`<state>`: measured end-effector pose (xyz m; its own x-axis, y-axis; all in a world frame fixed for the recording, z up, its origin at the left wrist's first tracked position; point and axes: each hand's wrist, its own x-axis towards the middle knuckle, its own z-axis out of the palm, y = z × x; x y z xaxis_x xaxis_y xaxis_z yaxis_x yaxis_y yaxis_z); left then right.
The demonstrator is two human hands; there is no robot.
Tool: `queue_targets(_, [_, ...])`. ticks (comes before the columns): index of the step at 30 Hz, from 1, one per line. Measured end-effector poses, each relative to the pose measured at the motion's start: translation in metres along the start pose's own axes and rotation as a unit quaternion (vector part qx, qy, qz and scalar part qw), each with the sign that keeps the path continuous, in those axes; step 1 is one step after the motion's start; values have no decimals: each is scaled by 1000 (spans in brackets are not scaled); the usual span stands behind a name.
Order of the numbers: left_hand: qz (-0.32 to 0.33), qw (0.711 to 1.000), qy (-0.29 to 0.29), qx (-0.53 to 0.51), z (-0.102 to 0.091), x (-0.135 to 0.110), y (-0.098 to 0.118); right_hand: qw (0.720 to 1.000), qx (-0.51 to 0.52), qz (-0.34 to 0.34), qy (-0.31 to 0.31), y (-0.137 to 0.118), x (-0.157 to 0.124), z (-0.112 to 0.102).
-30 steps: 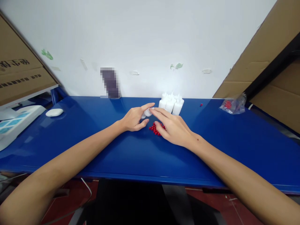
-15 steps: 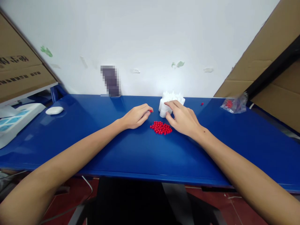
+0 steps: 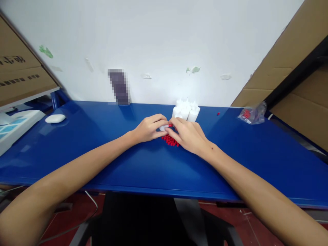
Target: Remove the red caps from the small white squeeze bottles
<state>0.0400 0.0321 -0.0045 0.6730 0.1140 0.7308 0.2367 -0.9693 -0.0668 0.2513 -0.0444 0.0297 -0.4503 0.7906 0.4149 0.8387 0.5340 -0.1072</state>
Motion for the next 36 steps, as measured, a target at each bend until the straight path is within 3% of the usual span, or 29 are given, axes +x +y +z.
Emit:
queue_targets(6, [6,999,-22,43,0,3,8,997,47,-52,-9,8,0,-4])
queue_targets(14, [4,996,-63,57,3,4,11,981,180,-32,-63,14,3,-4])
queue_targets(23, [25,996,-53,71,3,7,14,968,240,-23,-66,9,3,-9])
queue_targets(36, [14,998,-53,1,4,11,23,910,398,-10,-114,8,1,-20])
